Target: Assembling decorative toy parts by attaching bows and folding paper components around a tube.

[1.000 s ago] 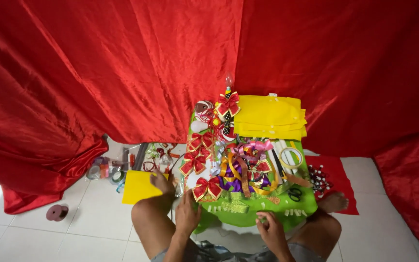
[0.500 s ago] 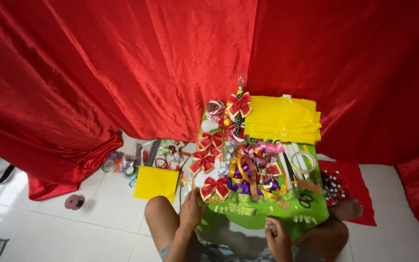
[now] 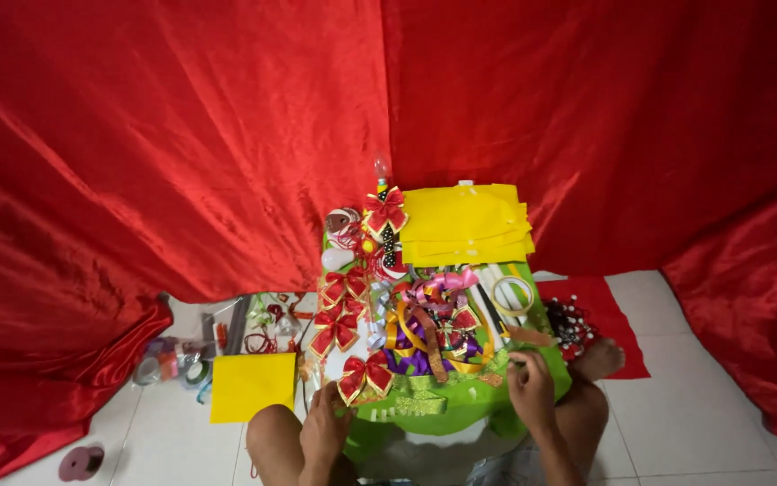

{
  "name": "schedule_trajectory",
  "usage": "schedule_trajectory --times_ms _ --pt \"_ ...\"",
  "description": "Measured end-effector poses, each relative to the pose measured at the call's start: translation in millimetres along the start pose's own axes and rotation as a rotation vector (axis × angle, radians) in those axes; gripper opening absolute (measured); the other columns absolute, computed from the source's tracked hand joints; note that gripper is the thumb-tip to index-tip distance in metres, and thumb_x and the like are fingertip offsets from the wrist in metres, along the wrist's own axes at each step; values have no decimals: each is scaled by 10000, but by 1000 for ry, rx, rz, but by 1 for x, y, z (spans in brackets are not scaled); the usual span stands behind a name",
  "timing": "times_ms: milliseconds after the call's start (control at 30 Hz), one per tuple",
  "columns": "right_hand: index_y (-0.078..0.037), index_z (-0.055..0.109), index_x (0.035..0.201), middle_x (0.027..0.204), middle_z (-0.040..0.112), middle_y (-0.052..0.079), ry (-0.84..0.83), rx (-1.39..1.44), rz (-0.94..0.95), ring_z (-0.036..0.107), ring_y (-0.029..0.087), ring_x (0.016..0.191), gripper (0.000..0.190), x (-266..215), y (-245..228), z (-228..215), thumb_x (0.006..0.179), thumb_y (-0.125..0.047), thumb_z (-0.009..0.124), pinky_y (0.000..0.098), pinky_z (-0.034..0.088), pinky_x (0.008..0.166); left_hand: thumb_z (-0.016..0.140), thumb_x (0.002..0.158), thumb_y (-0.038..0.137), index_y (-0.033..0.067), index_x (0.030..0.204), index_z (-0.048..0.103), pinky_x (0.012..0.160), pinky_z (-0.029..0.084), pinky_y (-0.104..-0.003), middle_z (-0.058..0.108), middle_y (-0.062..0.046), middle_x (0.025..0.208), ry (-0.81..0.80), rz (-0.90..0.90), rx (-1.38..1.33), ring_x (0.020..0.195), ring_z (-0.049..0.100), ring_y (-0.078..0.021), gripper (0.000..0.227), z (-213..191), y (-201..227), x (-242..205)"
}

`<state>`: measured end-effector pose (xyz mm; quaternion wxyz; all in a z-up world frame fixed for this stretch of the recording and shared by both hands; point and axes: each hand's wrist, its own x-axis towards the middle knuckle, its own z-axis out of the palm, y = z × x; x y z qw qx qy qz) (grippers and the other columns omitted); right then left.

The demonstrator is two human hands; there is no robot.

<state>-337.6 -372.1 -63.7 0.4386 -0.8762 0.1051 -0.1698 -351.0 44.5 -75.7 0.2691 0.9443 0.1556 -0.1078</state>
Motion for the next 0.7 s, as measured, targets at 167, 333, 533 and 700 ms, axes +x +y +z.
schedule_trajectory --times_ms 167,333,533,700 --pt "-146 728 1095 996 661 43 107 -64 -106 619 180 661 171 19 23 2 955 -202 648 371 504 620 827 842 414 274 1461 462 710 605 -499 559 28 1400 16 40 13 1031 726 -298 732 1 -3 2" --pt "-154 704 1098 1114 643 17 112 -75 -199 608 153 685 136 25 24 3 995 -197 626 349 500 648 866 810 442 254 1478 429 743 670 -473 572 22 1406 -2 15 45 995 766 -287 820 5 -3 8" --pt "-125 710 1111 1035 637 44 71 -47 -206 650 188 763 157 2 3 16 997 -192 626 336 538 716 880 798 447 250 1503 414 789 674 -448 567 30 1415 -43 24 21 1029 765 -238 868 3 -8 14" --pt "-125 679 1162 1155 633 62 -78 -50 25 638 149 660 212 -24 -22 28 981 -211 608 310 558 589 862 816 438 283 1511 418 836 628 -524 490 86 1491 -46 0 -8 1116 716 -294 839 -4 -1 6"
